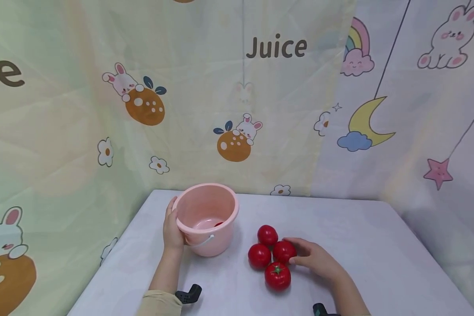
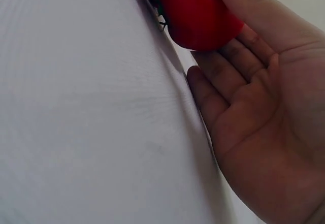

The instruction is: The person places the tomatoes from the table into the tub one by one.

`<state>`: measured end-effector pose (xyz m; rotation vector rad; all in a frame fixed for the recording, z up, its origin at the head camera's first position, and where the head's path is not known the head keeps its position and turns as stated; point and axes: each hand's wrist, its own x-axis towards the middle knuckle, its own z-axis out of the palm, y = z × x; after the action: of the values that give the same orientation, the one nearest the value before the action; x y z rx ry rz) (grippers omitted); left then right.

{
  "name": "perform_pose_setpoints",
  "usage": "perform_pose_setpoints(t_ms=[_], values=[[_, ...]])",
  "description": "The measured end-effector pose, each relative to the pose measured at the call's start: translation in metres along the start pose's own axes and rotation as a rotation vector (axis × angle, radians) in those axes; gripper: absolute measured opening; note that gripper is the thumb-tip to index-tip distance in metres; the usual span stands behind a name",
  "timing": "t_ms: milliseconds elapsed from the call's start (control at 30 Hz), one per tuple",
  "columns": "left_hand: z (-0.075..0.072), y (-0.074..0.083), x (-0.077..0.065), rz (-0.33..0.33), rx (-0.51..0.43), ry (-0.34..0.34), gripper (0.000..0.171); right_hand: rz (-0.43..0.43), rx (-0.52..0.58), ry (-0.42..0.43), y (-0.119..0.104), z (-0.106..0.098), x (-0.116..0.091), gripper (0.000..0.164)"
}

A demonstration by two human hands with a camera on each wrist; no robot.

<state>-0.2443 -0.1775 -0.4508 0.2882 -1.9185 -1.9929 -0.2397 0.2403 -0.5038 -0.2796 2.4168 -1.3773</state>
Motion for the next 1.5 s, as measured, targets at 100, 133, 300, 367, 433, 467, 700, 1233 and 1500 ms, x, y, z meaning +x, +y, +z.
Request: perform_pose_setpoints(t_ms=[100,133,300,367,433,467,700,1233,1500], values=[[0.001,0.000,0.000,0.002,-0.006,-0.004,0.043,-0.012,-0.005,0.004,-0.002,-0.004,-0.002,0.071],[0.001,0.000,0.000,0.001,-0.007,-0.004,0.042,-0.015,-0.011,0.005,-0.003,-0.005,-0.003,0.071],[0.002,0.000,0.000,0.002,-0.012,-0.016,0.043,-0.034,-0.015,0.004,-0.014,-0.011,-0.007,0.068],[0.002,0.000,0.000,0.003,-0.011,-0.017,0.043,-0.051,-0.004,0.001,-0.020,-0.012,-0.007,0.067],[0.001,0.000,-0.001,0.000,-0.008,-0.013,0.043,-0.078,0.000,-0.002,-0.025,-0.014,-0.007,0.065],[0.001,0.000,-0.001,-0.002,-0.005,-0.012,0.043,-0.089,-0.004,0.000,-0.028,-0.014,-0.007,0.065],[0.000,-0.001,-0.001,-0.010,-0.006,-0.002,0.042,-0.134,-0.013,0.000,-0.050,-0.024,-0.004,0.064],[0.000,0.001,0.000,0.001,-0.027,0.001,0.043,-0.227,-0.089,0.004,-0.104,-0.049,0.007,0.065],[-0.001,-0.001,0.001,0.003,-0.019,0.004,0.044,-0.241,-0.099,0.013,-0.126,-0.056,0.010,0.070]])
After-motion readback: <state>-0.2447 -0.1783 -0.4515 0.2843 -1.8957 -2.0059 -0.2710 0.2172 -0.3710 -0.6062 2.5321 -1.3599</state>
